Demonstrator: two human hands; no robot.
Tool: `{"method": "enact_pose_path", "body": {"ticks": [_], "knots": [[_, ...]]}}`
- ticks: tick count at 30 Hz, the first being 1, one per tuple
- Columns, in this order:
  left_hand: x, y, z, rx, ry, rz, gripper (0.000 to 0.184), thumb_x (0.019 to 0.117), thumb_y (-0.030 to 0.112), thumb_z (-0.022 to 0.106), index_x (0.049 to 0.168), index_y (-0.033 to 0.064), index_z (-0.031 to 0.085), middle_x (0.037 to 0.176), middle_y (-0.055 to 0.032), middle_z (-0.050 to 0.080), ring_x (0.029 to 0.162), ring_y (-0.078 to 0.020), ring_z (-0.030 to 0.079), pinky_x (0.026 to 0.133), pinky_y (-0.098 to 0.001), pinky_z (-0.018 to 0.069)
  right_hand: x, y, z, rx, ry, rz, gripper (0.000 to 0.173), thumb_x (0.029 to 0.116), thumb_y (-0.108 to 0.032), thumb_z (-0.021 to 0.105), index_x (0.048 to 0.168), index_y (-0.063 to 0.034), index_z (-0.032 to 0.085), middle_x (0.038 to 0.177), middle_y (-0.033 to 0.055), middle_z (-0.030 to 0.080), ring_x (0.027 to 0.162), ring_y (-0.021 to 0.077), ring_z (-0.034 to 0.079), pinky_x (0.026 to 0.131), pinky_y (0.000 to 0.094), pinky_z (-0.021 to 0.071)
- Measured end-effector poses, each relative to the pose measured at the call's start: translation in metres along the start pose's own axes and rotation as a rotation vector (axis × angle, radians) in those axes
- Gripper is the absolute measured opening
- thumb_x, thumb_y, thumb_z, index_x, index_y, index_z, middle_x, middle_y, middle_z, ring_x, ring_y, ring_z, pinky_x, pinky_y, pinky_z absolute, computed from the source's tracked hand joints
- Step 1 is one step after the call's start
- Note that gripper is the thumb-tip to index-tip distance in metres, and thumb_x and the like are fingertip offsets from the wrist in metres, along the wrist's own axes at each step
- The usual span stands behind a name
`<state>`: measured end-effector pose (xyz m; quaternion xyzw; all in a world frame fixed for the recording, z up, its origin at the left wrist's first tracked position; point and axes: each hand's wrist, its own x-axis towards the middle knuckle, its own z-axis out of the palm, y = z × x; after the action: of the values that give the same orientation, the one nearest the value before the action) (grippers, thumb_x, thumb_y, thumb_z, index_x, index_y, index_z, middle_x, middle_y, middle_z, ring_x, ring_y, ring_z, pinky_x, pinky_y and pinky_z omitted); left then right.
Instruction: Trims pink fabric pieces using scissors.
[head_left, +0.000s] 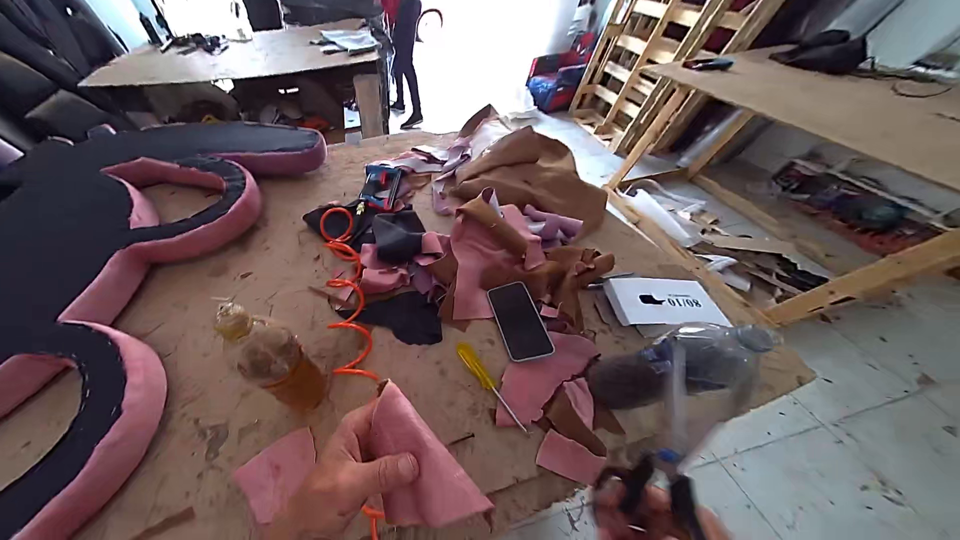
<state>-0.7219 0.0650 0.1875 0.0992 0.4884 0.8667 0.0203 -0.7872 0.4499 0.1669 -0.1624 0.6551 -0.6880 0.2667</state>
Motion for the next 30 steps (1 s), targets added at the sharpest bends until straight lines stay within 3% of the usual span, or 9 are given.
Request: {"method": "enact_pose_path", "body": {"ticks": [5,8,11,14,17,20,22,26,30], "knots": [[-0.025,0.011,0.001,0.084,-0.289,-0.055,0.035,0.0970,0.020,0.071,0.129,0.0115,0.063,0.111,-0.0024,0.073,0.098,-0.0099,0.071,0.088,-0.0312,0.0607,0.074,0.009,0.094,0.033,-0.047,-0.214,0.058,0.0904,-0.057,0.070,0.124,-0.0107,0.064,0.127,0.0128,0.070,0.116,0.0281,0.068,0.091,0.0437,0.0610],[-0.018,0.024,0.007,0.416,-0.445,-0.191,0.031,0.0951,0.020,0.069,0.119,0.0018,0.064,0.097,-0.0053,0.072,0.084,-0.0093,0.070,0.076,-0.0308,0.0611,0.100,-0.014,0.098,0.003,-0.160,-0.408,0.053,0.0895,-0.052,0.074,0.129,-0.0193,0.063,0.135,0.0116,0.066,0.122,0.0311,0.065,0.096,0.0466,0.0591],[0.009,0.035,0.029,0.696,-0.538,-0.314,0.023,0.0919,0.021,0.073,0.103,0.0020,0.067,0.082,-0.0058,0.067,0.072,-0.0114,0.065,0.066,-0.0343,0.0561,0.110,-0.044,0.105,0.017,-0.506,-0.338,0.046,0.0884,-0.043,0.079,0.125,-0.0185,0.067,0.127,0.0053,0.070,0.116,0.0212,0.067,0.097,0.0402,0.0576],[0.035,0.057,0.039,0.767,-0.574,-0.320,0.023,0.0940,0.027,0.071,0.098,0.0040,0.067,0.077,-0.0042,0.064,0.067,-0.0106,0.061,0.061,-0.0325,0.0525,0.103,-0.058,0.099,-0.012,-0.550,-0.205,0.027,0.0886,-0.028,0.081,0.110,-0.0190,0.067,0.100,-0.0081,0.070,0.091,0.0014,0.066,0.079,0.0218,0.0569],[0.038,0.051,0.012,0.133,-0.478,-0.139,0.031,0.0993,0.039,0.063,0.114,0.0124,0.071,0.079,0.0033,0.070,0.062,-0.0011,0.064,0.053,-0.0181,0.0542,0.076,-0.061,0.094,0.205,-0.318,-0.228,0.023,0.0863,-0.015,0.080,0.107,-0.0186,0.071,0.093,-0.0071,0.072,0.083,0.0011,0.068,0.075,0.0214,0.0581],[0.040,0.008,0.020,-0.430,-0.364,-0.127,0.088,0.0838,0.085,0.048,0.140,0.0192,0.063,0.105,-0.0080,0.076,0.086,-0.0153,0.074,0.076,-0.0307,0.0601,0.036,-0.067,0.116,0.496,0.181,-0.240,0.031,0.0835,-0.012,0.082,0.112,-0.0105,0.070,0.098,0.0042,0.076,0.089,0.0116,0.073,0.083,0.0323,0.0618],[0.034,-0.023,0.050,-0.594,-0.295,-0.260,0.100,0.0765,0.090,0.050,0.139,0.0130,0.061,0.118,-0.0152,0.073,0.106,-0.0264,0.071,0.094,-0.0430,0.0568,0.022,-0.064,0.130,0.649,0.482,-0.265,0.039,0.0805,-0.014,0.086,0.112,-0.0053,0.065,0.095,0.0115,0.076,0.086,0.0178,0.075,0.080,0.0368,0.0638],[0.006,-0.064,0.096,-0.570,-0.271,-0.457,0.081,0.0856,0.075,0.059,0.128,0.0063,0.066,0.118,-0.0113,0.073,0.111,-0.0214,0.070,0.097,-0.0426,0.0565,-0.022,-0.028,0.145,0.593,0.981,-0.275,0.043,0.0768,-0.018,0.088,0.105,0.0036,0.065,0.086,0.0172,0.072,0.075,0.0203,0.073,0.070,0.0366,0.0636],[-0.021,-0.072,0.124,-0.057,-0.480,-0.615,0.025,0.0974,0.023,0.063,0.108,0.0011,0.068,0.090,-0.0045,0.075,0.083,-0.0137,0.072,0.081,-0.0364,0.0614,-0.095,-0.011,0.175,0.309,1.293,-0.130,0.026,0.0825,-0.012,0.077,0.101,0.0013,0.064,0.080,0.0099,0.071,0.071,0.0153,0.070,0.068,0.0337,0.0615]]}}
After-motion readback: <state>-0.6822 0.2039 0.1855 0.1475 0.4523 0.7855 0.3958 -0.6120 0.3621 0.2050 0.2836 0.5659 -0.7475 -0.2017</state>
